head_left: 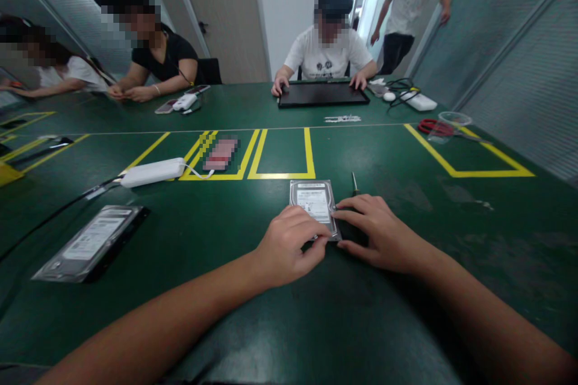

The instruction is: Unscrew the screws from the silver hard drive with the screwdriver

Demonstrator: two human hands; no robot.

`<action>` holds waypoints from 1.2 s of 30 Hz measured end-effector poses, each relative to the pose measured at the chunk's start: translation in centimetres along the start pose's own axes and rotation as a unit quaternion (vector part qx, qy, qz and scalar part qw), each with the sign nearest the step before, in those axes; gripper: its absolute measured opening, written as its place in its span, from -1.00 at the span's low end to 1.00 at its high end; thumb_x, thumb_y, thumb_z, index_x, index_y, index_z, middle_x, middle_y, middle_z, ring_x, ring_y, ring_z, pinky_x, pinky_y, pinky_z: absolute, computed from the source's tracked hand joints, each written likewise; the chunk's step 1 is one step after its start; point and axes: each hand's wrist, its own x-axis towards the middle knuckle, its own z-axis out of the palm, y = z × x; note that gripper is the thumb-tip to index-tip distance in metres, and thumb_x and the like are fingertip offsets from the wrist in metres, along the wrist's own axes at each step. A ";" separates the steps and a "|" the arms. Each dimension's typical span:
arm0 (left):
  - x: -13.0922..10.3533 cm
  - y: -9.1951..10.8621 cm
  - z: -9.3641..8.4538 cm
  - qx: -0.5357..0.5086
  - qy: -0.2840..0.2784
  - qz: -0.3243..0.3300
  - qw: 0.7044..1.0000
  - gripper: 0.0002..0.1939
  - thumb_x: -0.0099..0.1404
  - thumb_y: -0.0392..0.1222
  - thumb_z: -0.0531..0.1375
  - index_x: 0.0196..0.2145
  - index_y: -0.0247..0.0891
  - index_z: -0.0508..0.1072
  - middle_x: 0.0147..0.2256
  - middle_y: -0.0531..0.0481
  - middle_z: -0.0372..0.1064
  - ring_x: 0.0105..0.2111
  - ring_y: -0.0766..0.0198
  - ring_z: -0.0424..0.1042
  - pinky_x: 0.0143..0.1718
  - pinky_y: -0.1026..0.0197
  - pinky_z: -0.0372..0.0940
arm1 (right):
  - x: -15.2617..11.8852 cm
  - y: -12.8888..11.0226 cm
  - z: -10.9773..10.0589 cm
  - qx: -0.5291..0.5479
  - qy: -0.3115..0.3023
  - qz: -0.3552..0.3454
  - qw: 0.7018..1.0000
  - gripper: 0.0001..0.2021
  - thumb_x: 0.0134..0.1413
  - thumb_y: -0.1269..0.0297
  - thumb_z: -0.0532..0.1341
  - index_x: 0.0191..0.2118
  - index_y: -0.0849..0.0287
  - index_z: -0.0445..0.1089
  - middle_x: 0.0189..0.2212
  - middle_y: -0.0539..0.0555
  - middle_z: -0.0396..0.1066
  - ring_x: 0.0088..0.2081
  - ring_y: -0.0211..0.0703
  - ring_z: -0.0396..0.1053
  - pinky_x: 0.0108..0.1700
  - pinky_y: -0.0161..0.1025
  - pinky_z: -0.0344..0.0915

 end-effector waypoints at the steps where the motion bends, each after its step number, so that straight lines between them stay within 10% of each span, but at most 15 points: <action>1: 0.1 0.0 0.1 -0.003 -0.007 -0.001 1.000 -0.87 0.38 -0.30 0.13 -0.26 -0.27 0.49 -0.36 -0.01 0.51 -0.34 0.24 0.43 -0.21 0.14 0.32 | 0.0 0.0 0.0 -0.001 -0.002 -0.002 1.000 -0.55 0.12 0.15 0.28 0.13 0.10 0.41 0.07 0.27 0.41 0.09 0.20 0.32 0.08 0.19 0.22; 36: 2.4 -0.1 1.5 0.155 -0.224 0.005 0.962 -0.84 0.48 -0.19 0.09 -0.18 -0.21 0.48 -0.20 -0.04 0.45 -0.20 0.09 0.29 -0.18 0.04 0.16 | 0.2 -0.3 0.0 -0.011 -0.013 0.001 1.000 -0.64 0.16 0.16 0.24 0.06 0.10 0.41 0.01 0.19 0.40 0.07 0.16 0.23 0.10 0.15 0.16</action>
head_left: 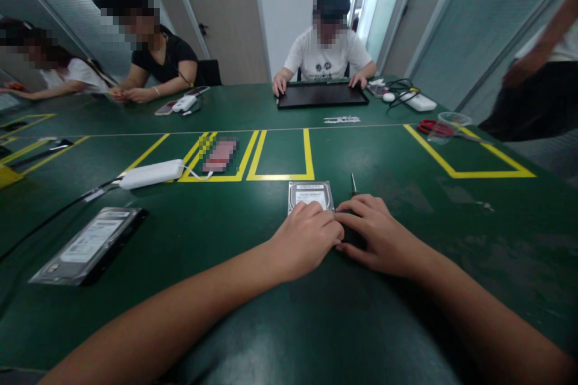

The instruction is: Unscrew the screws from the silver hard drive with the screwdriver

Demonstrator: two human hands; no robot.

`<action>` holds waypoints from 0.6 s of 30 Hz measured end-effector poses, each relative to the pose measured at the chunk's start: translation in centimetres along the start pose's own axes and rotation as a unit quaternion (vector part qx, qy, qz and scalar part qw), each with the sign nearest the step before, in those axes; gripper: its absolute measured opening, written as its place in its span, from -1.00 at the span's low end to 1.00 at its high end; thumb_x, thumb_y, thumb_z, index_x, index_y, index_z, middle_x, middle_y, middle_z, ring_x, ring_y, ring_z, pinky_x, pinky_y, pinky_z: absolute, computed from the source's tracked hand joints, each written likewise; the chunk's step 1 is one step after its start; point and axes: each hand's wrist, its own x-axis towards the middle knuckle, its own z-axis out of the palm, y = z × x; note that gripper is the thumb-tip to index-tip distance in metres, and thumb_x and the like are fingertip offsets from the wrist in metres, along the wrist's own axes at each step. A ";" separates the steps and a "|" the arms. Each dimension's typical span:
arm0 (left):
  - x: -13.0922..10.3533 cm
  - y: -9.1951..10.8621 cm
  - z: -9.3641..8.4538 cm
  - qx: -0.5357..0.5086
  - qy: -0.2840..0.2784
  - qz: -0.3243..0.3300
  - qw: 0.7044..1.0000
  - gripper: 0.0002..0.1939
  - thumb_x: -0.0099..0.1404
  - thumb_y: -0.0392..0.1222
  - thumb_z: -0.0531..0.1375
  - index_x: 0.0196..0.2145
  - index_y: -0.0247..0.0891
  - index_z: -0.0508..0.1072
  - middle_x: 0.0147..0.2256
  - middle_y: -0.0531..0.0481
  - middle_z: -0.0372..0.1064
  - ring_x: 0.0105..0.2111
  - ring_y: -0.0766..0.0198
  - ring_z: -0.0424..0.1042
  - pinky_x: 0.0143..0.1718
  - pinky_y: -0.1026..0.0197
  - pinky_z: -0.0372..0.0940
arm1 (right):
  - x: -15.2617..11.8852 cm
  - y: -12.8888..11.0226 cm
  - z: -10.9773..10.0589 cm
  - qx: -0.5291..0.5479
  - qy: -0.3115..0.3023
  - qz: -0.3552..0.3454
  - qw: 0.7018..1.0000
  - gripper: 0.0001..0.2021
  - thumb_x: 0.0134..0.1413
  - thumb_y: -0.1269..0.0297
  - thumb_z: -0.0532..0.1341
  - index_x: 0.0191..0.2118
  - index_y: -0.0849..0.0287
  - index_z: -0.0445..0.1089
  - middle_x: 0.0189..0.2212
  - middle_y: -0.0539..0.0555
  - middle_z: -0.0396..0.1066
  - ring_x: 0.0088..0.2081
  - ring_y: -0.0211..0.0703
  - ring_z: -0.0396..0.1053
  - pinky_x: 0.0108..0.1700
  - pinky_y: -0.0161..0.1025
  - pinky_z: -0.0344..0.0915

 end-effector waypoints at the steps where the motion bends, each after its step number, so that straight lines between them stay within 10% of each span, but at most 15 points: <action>1: 0.0 0.1 0.1 0.008 0.001 -0.002 1.000 -0.84 0.47 -0.18 0.10 -0.19 -0.20 0.48 -0.20 -0.04 0.45 -0.20 0.08 0.28 -0.19 0.04 0.15 | 0.0 0.0 0.0 -0.001 0.001 0.001 1.000 -0.66 0.16 0.17 0.24 0.04 0.10 0.42 -0.01 0.20 0.41 0.06 0.16 0.23 0.09 0.15 0.16; 18: 0.3 1.0 -0.1 0.001 -0.001 -0.054 0.999 -0.87 0.43 -0.17 0.17 -0.23 -0.17 0.52 -0.19 -0.02 0.43 -0.16 0.04 0.25 -0.18 0.00 0.11 | 0.0 -0.1 0.0 -0.002 -0.009 0.003 1.000 -0.68 0.18 0.17 0.22 0.04 0.10 0.40 -0.04 0.19 0.40 0.03 0.14 0.23 0.06 0.13 0.17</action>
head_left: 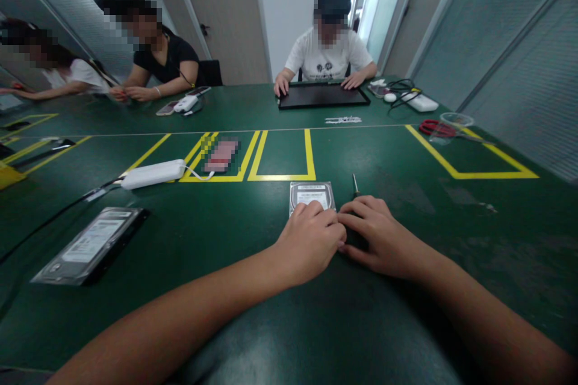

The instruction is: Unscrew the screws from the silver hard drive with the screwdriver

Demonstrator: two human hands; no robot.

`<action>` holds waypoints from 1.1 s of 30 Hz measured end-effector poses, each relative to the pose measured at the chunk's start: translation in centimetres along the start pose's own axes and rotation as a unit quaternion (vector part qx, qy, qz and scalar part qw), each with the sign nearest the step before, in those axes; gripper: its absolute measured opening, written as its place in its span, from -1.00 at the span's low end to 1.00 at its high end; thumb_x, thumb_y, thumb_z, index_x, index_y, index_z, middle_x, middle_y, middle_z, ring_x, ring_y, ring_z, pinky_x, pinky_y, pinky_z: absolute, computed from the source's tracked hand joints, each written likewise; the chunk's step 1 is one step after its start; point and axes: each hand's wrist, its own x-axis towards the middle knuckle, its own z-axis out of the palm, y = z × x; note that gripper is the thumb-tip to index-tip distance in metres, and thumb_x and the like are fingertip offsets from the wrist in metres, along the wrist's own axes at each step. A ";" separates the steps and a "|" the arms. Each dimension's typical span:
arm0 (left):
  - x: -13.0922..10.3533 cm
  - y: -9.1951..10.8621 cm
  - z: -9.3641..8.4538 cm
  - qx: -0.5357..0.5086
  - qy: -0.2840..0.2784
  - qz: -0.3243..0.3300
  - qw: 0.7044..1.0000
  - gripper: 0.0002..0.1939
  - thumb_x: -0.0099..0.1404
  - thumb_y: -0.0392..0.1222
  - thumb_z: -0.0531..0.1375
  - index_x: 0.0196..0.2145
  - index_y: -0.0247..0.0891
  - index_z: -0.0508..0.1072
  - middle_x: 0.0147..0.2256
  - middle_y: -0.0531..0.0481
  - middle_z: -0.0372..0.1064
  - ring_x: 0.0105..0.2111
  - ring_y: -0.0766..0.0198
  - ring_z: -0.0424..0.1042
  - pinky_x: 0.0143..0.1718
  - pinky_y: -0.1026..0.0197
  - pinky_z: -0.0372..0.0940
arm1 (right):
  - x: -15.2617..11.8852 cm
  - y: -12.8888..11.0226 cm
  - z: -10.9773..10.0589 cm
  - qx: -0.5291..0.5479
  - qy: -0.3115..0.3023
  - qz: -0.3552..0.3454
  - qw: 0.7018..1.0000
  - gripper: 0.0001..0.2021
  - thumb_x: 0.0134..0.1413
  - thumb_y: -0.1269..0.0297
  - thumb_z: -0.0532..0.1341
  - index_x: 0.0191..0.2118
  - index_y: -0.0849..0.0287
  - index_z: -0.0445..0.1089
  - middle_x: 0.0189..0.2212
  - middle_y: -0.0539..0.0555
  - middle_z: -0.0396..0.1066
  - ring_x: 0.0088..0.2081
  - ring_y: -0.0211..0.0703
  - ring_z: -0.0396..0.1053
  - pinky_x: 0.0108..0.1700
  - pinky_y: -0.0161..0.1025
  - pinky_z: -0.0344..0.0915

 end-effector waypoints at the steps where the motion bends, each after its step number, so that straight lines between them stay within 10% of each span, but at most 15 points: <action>1: 0.0 0.0 -0.1 -0.002 -0.002 -0.002 1.000 -0.87 0.42 -0.17 0.17 -0.24 -0.17 0.52 -0.19 -0.02 0.43 -0.16 0.04 0.25 -0.18 0.00 0.11 | 0.0 0.0 0.0 -0.001 0.000 -0.001 1.000 -0.67 0.18 0.17 0.22 0.04 0.10 0.40 -0.04 0.19 0.40 0.04 0.14 0.23 0.05 0.13 0.17; 22: 0.5 -0.4 -0.6 -0.064 -0.018 -0.020 0.998 -0.87 0.39 -0.22 0.20 -0.30 -0.17 0.55 -0.23 0.03 0.49 -0.20 0.12 0.27 -0.17 0.04 0.11 | 0.0 0.0 0.0 0.001 -0.004 -0.002 1.000 -0.71 0.16 0.20 0.23 0.00 0.08 0.41 -0.04 0.21 0.40 0.02 0.15 0.25 0.04 0.14 0.19; 33: 0.1 -0.9 0.2 0.060 0.036 0.073 0.995 -0.86 0.44 -0.21 0.16 -0.27 -0.18 0.51 -0.23 0.02 0.47 -0.15 0.08 0.27 -0.15 -0.01 0.03 | -0.1 -0.1 0.0 0.003 -0.003 -0.002 1.000 -0.68 0.12 0.22 0.26 0.01 0.12 0.41 -0.04 0.22 0.40 0.02 0.15 0.26 0.04 0.14 0.19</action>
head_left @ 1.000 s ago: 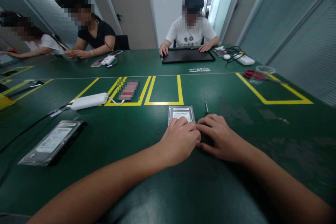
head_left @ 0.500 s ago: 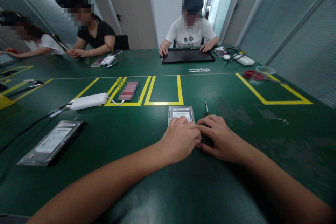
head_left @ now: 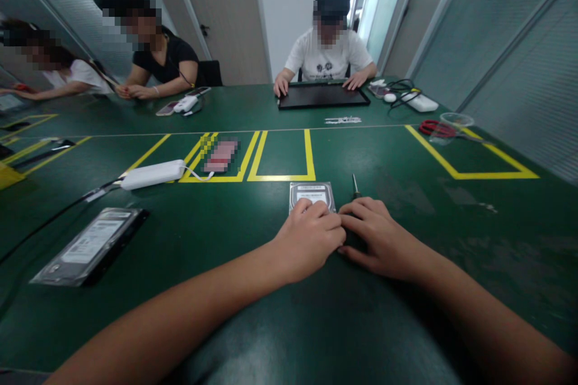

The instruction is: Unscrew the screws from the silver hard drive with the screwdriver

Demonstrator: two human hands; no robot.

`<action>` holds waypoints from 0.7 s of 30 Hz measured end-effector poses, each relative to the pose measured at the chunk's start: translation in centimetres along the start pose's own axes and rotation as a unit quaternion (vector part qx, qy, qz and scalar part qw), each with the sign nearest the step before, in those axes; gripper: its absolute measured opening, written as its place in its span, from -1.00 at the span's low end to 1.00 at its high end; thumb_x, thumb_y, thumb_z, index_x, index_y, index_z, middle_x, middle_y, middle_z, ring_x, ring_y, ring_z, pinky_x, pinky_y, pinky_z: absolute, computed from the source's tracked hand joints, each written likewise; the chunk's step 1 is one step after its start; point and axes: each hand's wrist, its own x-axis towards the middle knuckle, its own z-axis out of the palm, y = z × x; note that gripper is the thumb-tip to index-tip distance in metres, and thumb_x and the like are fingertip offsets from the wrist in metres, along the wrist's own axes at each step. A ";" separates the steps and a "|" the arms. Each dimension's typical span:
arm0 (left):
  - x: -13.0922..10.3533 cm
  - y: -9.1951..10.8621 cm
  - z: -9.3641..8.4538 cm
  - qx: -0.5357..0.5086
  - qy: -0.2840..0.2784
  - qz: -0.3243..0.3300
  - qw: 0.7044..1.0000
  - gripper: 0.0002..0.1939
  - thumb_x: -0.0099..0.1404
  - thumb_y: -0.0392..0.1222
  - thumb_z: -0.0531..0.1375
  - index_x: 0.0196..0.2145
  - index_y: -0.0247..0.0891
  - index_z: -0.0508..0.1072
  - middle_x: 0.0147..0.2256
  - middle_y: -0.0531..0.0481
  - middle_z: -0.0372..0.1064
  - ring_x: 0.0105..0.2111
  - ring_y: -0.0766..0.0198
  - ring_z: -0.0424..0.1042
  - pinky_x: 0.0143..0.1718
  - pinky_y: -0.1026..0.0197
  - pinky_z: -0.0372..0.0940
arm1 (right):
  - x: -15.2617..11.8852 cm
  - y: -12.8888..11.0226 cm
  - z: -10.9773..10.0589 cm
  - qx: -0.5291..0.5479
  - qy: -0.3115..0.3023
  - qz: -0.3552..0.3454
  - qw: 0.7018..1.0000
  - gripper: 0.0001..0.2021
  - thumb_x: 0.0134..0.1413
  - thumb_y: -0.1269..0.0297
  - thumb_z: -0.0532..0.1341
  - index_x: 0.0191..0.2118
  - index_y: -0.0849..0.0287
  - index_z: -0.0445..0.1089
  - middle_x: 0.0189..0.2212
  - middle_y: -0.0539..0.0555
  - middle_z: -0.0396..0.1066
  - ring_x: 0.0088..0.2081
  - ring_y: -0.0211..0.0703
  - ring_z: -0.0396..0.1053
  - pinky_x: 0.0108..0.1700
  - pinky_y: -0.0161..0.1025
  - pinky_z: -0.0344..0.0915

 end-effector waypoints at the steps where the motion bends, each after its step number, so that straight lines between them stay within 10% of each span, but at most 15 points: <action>1: 0.0 -0.1 0.0 0.004 0.002 0.005 1.000 -0.86 0.45 -0.21 0.15 -0.27 -0.18 0.51 -0.23 0.02 0.46 -0.15 0.08 0.27 -0.15 -0.01 0.03 | 0.0 0.0 0.0 -0.001 -0.001 0.001 1.000 -0.67 0.12 0.22 0.26 0.01 0.12 0.41 -0.04 0.22 0.40 0.02 0.15 0.26 0.04 0.14 0.19; 21: 0.8 -1.4 -0.3 0.005 -0.018 0.080 0.997 -0.88 0.44 -0.19 0.19 -0.28 -0.16 0.52 -0.24 0.04 0.47 -0.11 0.11 0.29 -0.11 0.02 0.05 | 0.1 -0.1 -0.2 -0.002 -0.007 0.000 1.000 -0.73 0.13 0.22 0.25 -0.04 0.13 0.41 -0.06 0.21 0.39 0.00 0.14 0.25 0.03 0.13 0.20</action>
